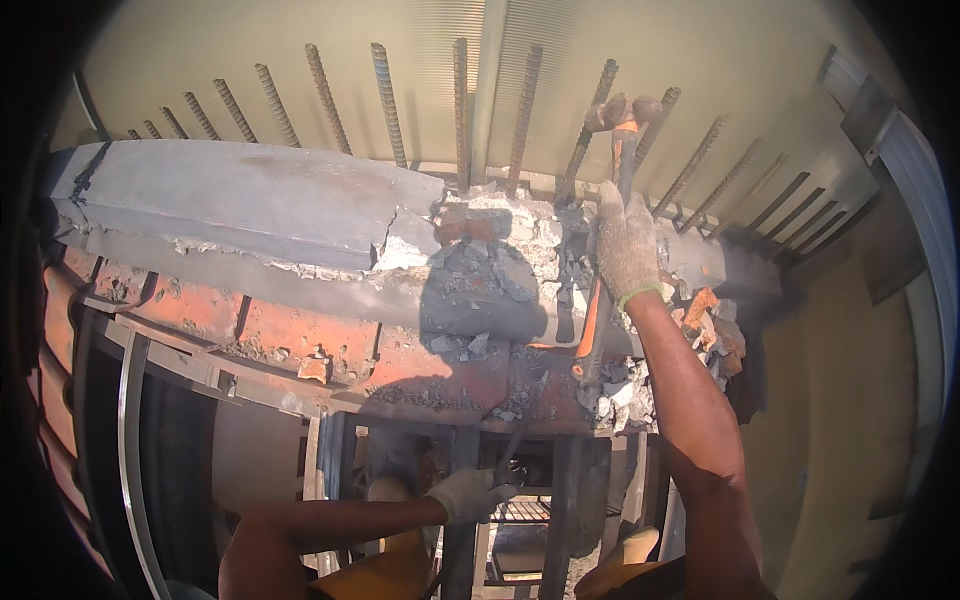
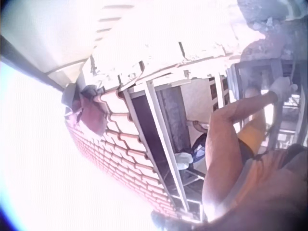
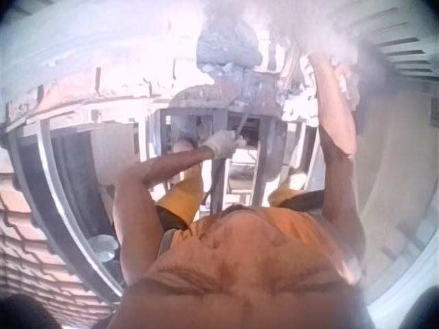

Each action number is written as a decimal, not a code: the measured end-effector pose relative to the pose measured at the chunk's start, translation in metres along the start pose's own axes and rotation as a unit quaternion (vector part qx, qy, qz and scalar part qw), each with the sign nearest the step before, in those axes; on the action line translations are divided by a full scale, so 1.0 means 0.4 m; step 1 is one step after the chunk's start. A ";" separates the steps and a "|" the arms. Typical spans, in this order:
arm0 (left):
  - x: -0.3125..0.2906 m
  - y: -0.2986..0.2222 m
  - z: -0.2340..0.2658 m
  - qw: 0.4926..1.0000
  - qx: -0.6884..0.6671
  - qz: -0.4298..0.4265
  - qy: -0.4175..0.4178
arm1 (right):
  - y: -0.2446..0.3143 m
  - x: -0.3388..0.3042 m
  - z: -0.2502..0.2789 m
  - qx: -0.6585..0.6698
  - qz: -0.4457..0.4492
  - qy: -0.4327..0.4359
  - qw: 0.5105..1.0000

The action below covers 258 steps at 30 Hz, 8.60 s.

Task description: The person uses a hammer and a pry bar to break off and remove concrete chunks from a reinforced structural beam.

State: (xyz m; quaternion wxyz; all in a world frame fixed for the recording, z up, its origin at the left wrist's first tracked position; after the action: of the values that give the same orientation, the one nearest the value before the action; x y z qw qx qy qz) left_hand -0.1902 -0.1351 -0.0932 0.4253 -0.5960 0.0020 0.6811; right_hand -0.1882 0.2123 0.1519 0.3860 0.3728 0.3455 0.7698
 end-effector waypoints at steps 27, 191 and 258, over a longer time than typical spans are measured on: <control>0.002 -0.027 -0.005 0.998 -0.042 -0.055 0.000 | -0.037 0.001 -0.030 0.120 -0.010 -0.085 0.989; -0.163 0.284 0.178 0.739 -0.612 -0.204 -0.194 | 0.054 -0.751 0.517 -0.459 -0.079 0.333 0.820; -0.036 0.320 0.059 0.797 -0.599 -0.053 -0.057 | -0.369 -0.705 0.634 -0.274 -0.284 0.093 0.914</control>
State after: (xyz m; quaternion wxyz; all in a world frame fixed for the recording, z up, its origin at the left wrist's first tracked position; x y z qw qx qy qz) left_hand -0.2849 -0.2132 -0.1391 0.0179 -0.6912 -0.4619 0.5555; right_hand 0.1942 0.1024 0.0669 0.6412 0.0655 0.2471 0.7235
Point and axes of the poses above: each hand's wrist, its own x-axis towards the middle knuckle, its own z-axis out of the back of the hand, y = z × x, the point moved 6 cm from there along x, towards the middle knuckle, and after that the axes turned 15 degrees about z, right-handed, at the moved point
